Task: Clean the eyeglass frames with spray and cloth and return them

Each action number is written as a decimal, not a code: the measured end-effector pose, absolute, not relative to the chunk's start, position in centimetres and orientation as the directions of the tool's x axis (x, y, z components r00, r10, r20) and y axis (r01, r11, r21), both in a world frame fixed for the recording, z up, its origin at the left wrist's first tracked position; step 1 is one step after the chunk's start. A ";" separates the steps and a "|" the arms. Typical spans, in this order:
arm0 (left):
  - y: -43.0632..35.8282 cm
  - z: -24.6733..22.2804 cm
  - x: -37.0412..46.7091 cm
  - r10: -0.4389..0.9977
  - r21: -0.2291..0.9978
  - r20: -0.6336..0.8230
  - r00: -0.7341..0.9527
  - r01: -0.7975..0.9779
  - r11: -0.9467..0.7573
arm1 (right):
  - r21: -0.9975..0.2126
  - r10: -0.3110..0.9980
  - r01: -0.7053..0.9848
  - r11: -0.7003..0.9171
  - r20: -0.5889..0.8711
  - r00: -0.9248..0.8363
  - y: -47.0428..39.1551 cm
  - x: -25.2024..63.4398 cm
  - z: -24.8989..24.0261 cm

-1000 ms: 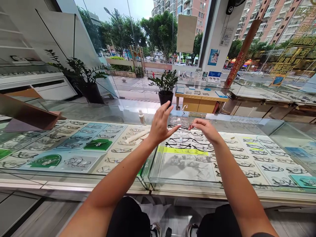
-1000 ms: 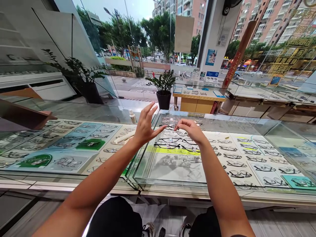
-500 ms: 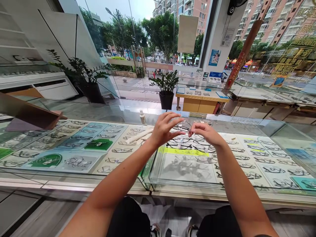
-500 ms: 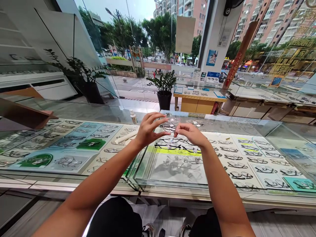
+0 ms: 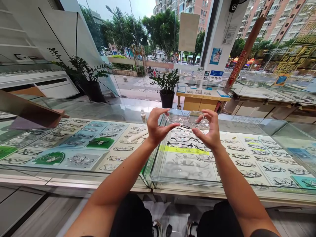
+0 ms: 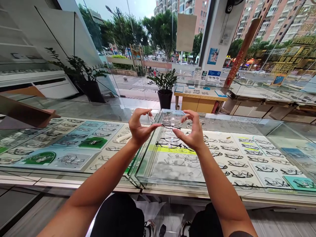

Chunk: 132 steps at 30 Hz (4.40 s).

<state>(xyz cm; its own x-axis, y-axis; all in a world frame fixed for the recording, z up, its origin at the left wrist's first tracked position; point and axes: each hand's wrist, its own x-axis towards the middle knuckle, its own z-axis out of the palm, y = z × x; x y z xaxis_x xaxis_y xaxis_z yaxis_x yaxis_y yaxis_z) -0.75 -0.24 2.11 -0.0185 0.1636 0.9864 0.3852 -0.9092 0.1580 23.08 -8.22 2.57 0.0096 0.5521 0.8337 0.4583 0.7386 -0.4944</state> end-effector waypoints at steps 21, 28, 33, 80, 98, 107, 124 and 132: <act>-2.5 15.1 -1.6 0.436 0.286 0.845 0.310 0.427 -0.858 | -0.436 0.651 0.727 0.531 0.759 -0.020 -10.3 25.5 14.3; -1.8 14.5 -0.9 0.320 0.180 0.904 0.285 0.426 -0.887 | -0.376 0.665 0.802 0.464 0.746 -0.034 -10.5 26.5 14.2; -0.6 14.0 -0.3 0.224 0.103 0.938 0.265 0.405 -0.909 | -0.348 0.638 0.818 0.458 0.769 -0.030 -9.7 26.8 13.7; 3.6 12.1 -0.1 0.169 0.074 0.970 0.174 0.449 -0.890 | -0.227 0.440 0.789 0.571 0.896 -0.060 -5.1 26.9 12.7; 5.5 9.4 2.6 0.248 0.243 0.969 -0.002 0.221 -0.945 | -0.118 0.246 0.873 0.474 0.969 -0.003 -5.3 23.8 11.4; 4.3 9.9 2.5 -0.021 0.018 0.996 -0.090 0.410 -0.912 | 0.034 0.094 0.893 0.450 0.992 -0.085 -3.6 24.2 10.7; 3.5 9.8 2.5 -0.154 -0.076 0.984 -0.093 0.561 -0.824 | -0.188 0.288 0.710 0.678 0.957 -0.022 -2.1 25.0 10.3; 4.2 10.0 2.5 0.092 0.133 0.988 -0.124 0.385 -0.913 | -0.205 0.286 0.731 0.650 0.958 0.015 -2.2 25.0 10.5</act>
<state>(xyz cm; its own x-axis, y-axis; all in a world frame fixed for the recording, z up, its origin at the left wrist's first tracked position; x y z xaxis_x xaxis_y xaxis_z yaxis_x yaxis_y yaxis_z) 2.48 4.23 9.98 -0.1243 0.0920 0.9880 0.3855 -0.9130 0.1335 25.05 -2.22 10.50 0.0146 0.2858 0.9582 0.7313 0.6504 -0.2052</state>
